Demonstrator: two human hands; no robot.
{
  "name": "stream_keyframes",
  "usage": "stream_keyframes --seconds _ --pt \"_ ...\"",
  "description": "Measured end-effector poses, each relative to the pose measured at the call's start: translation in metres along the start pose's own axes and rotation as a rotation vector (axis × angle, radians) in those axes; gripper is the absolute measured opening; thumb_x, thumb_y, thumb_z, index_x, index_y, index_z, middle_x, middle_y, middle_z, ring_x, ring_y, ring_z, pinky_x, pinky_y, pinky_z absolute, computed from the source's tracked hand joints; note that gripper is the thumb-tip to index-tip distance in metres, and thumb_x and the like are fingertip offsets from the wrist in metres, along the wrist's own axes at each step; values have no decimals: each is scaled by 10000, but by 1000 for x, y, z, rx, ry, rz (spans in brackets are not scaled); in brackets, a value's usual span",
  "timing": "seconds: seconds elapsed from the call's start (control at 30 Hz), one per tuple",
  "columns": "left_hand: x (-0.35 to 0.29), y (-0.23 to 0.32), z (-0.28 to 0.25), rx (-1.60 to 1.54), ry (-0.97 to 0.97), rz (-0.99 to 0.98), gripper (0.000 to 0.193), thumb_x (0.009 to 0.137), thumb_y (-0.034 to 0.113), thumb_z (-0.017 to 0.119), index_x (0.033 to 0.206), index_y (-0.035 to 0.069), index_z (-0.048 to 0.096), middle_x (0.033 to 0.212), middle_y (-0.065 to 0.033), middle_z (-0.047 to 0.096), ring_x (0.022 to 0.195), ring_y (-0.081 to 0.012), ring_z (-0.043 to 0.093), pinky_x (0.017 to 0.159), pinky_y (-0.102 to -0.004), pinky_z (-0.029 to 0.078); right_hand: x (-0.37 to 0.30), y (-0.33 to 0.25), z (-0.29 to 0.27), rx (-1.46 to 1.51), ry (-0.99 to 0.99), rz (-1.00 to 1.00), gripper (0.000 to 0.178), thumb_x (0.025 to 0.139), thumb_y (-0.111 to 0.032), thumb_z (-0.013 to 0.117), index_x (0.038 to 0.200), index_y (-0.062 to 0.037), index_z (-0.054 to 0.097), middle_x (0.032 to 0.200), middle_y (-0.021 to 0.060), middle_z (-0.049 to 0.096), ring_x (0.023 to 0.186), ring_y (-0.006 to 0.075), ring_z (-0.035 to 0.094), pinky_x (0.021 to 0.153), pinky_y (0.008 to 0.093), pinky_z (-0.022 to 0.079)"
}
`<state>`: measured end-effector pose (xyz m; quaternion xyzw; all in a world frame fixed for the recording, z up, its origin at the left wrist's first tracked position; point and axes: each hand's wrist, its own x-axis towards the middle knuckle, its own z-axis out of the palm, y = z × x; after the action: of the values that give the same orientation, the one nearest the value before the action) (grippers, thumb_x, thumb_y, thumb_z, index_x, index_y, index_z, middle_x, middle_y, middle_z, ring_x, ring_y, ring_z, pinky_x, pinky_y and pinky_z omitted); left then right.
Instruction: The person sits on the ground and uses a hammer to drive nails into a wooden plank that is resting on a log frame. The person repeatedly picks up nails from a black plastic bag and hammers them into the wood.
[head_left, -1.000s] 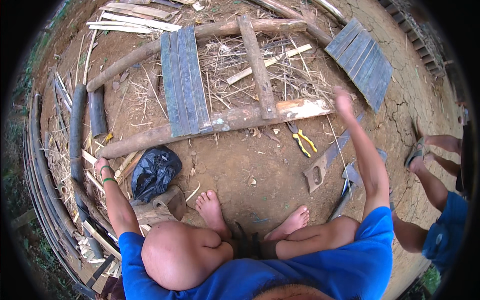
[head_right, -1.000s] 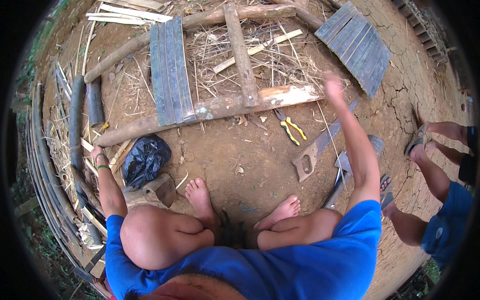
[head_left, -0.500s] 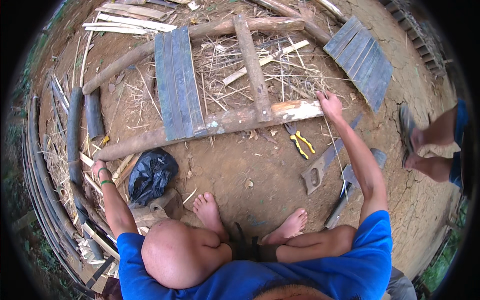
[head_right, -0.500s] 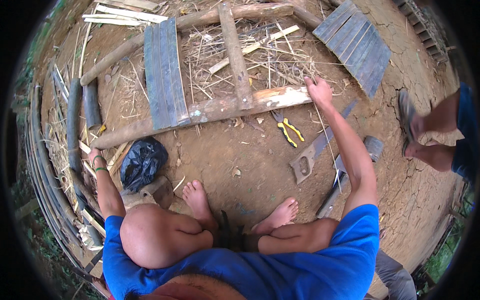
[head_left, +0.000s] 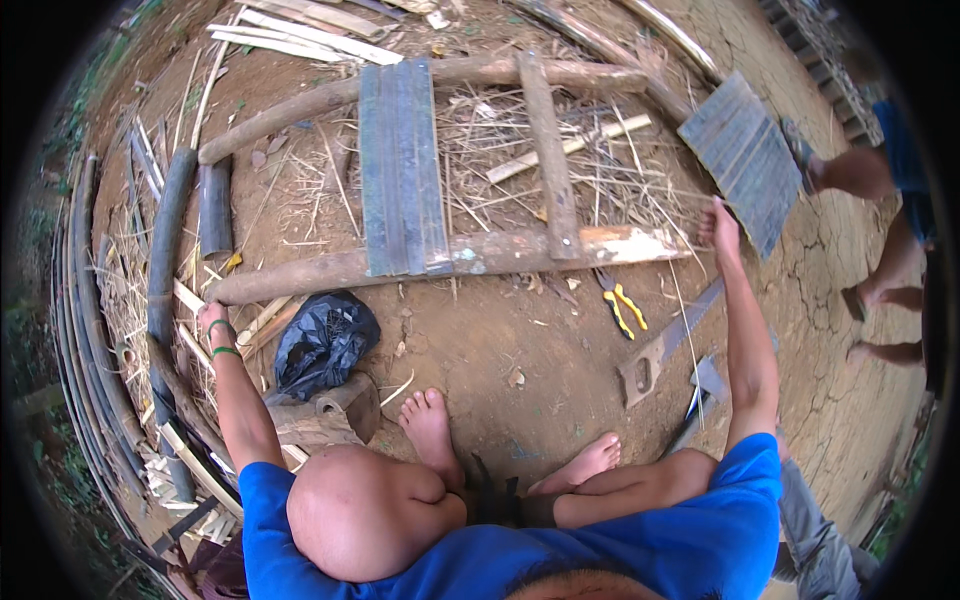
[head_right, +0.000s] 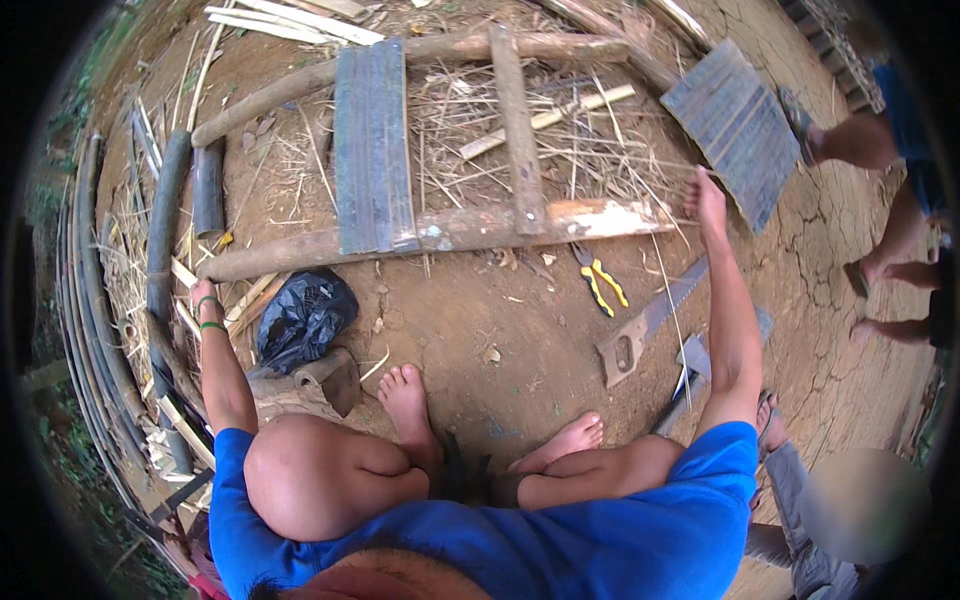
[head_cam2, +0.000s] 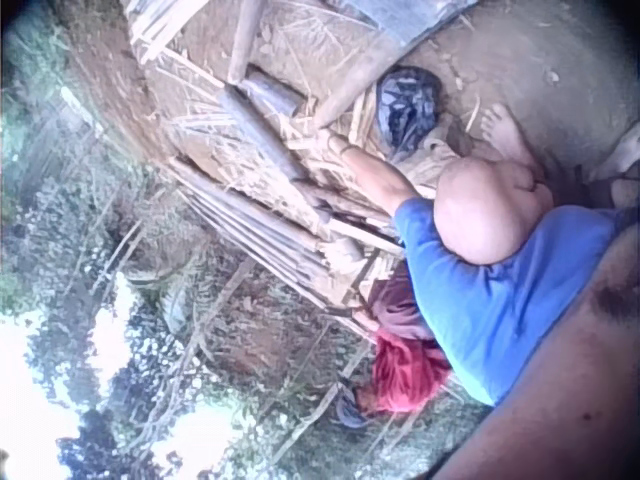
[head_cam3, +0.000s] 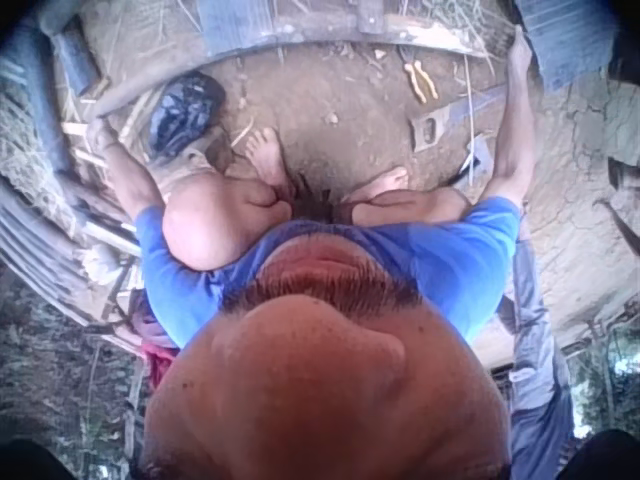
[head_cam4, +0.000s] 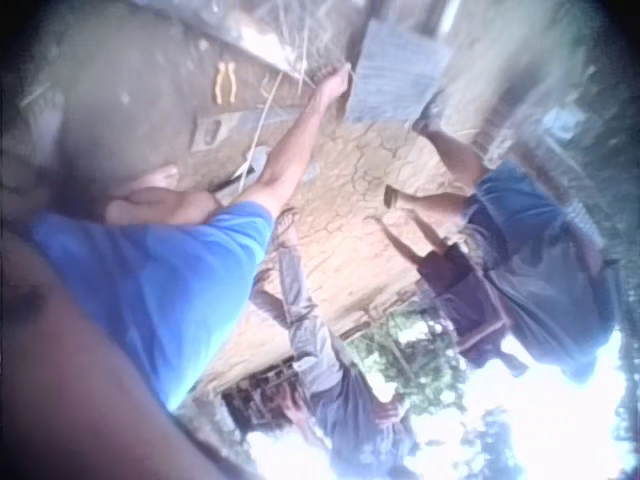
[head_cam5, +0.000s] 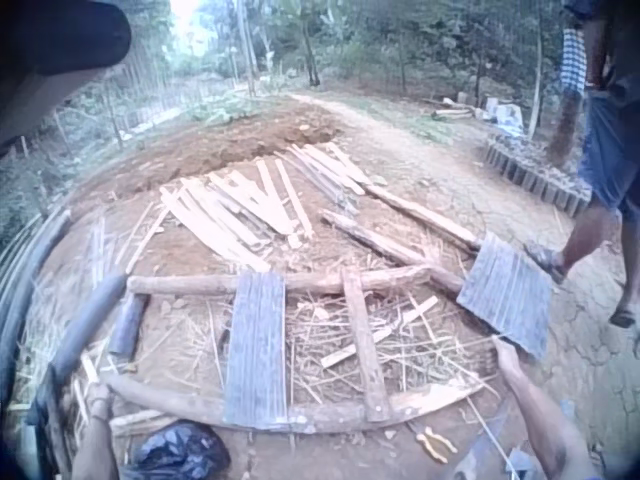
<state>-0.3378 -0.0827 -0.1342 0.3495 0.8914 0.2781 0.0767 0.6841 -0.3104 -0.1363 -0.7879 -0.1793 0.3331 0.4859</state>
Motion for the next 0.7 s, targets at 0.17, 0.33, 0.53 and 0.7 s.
stream_keyframes --seconds 0.17,0.33,0.53,0.7 --pt "-19 12 -8 87 136 -12 436 875 271 556 1204 -5 631 1216 -262 665 1164 -433 609 1040 -461 437 -34 7 69 -639 -177 -355 547 977 -539 596 768 -35 630 687 47 584 660 180 548 655 349 453" --pt "-41 33 15 126 120 -4 406 905 276 559 1164 -32 617 1156 -289 661 1110 -454 616 1004 -500 448 -68 -18 68 -577 -139 -242 526 946 -509 657 762 -16 669 700 71 630 701 146 542 699 349 457" --pt "12 -1 11 18 339 169 359 923 264 595 1125 -31 627 1110 -291 663 1083 -452 611 970 -517 455 -75 0 96 -684 -106 -209 503 938 -504 659 943 -12 765 788 161 715 760 230 656 738 378 503" --pt "38 11 13 148 373 336 337 937 273 634 1110 -16 624 1128 -258 638 1052 -429 606 928 -506 465 -93 -8 85 -1018 20 -36 685 961 -625 475 1021 -6 763 1042 280 723 1055 440 687 952 479 515"
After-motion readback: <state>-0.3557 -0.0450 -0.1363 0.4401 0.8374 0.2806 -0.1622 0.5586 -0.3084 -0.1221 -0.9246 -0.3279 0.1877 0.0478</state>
